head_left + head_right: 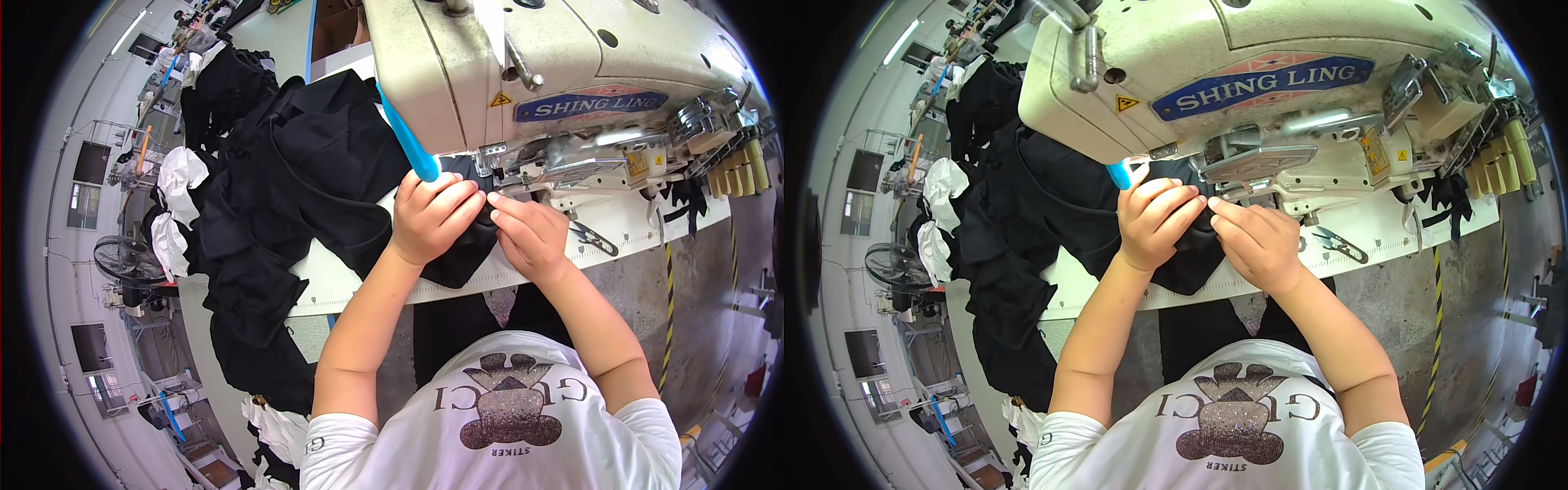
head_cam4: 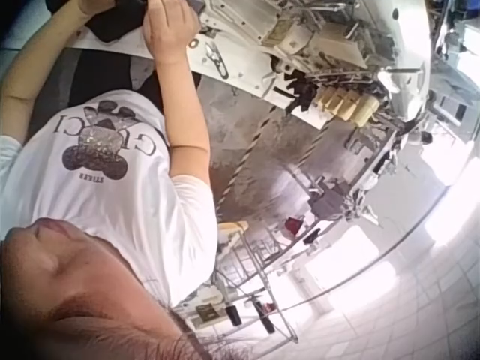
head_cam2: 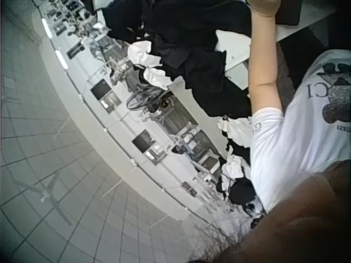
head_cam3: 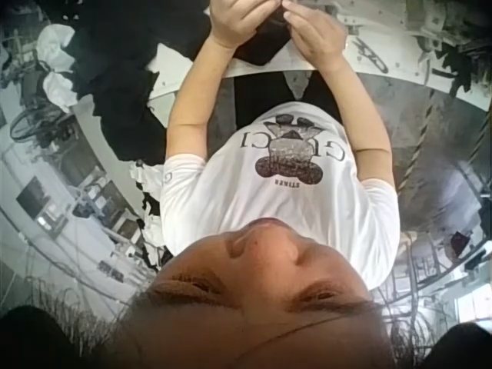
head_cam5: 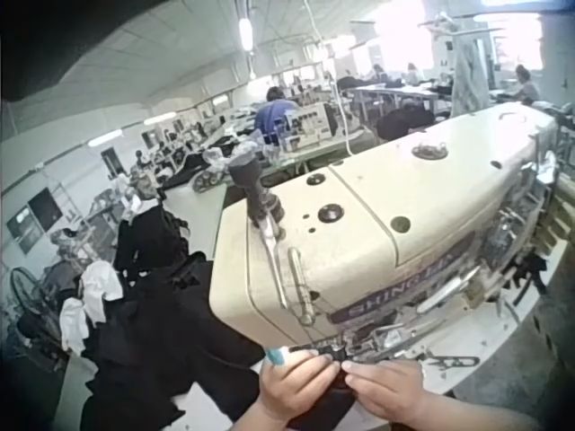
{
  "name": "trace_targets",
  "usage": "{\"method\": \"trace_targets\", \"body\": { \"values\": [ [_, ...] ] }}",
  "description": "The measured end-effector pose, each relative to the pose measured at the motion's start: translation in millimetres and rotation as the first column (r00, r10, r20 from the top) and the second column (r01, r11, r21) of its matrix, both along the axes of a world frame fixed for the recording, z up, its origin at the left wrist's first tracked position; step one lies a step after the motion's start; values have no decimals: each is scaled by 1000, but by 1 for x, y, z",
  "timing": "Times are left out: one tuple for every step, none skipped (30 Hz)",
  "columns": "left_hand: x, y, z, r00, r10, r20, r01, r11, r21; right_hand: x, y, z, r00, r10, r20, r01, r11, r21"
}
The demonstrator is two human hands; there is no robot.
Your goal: Sewing pieces of black fabric together using an industrial sewing machine.
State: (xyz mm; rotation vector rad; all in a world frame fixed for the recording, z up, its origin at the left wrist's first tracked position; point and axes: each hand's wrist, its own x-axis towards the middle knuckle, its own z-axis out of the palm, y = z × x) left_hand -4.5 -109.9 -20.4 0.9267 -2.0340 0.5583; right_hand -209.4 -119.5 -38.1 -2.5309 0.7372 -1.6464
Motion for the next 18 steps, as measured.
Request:
{"method": "trace_targets", "body": {
  "values": [
    [1,1,0,1000,3,-5,-2,1000,21,0,-1,0,1000,-7,-2,7,1000,1],
    [1,2,-1,1000,3,-5,-2,1000,22,0,-1,0,1000,-14,-3,14,1000,3],
    [3,3,-3,1000,-15,5,15,1000,23,0,0,1,1000,-12,-2,12,1000,3],
    [5,5,-5,999,-33,15,33,999,25,-1,0,2,1000,-2,-6,2,1000,12],
    [6,7,-5,999,-41,17,40,998,42,-2,1,3,1000,8,-11,-8,1000,22],
    [6,8,-5,999,-41,18,40,998,44,-3,1,4,1000,8,-10,-8,1000,24],
    [5,10,-5,1000,-27,11,26,998,62,-4,0,5,1000,7,-24,-6,1000,21],
    [4,11,-4,1000,-13,5,12,997,80,-4,0,5,999,5,-38,-5,1000,19],
    [3,13,-4,1000,-13,4,13,997,81,-4,0,5,999,5,-38,-4,1000,20],
    [1,14,-3,1000,13,-2,-13,997,82,-4,0,5,999,9,-33,-8,1000,13],
    [0,14,-2,999,39,-8,-38,996,84,-3,-1,6,1000,12,-27,-12,1000,6],
    [-1,15,0,999,41,-8,-40,996,85,-1,-2,6,1000,14,-27,-14,1000,8],
    [-1,15,1,998,60,-6,-59,995,79,0,-2,7,1000,-2,-16,2,1000,-15],
    [-1,15,2,997,79,-5,-79,994,74,2,-3,8,1000,-18,-4,18,999,-37],
    [-1,15,2,997,81,-4,-81,994,74,2,-4,9,1000,-16,-4,16,999,-37],
    [-1,15,2,996,89,-5,-88,992,91,2,-4,10,1000,-25,-3,25,999,-42],
    [-1,15,2,995,96,-5,-95,990,108,2,-5,11,999,-35,-3,35,998,-47],
    [-1,16,1,995,98,-4,-97,989,108,3,-6,12,999,-33,-2,33,998,-46]
  ]
}}
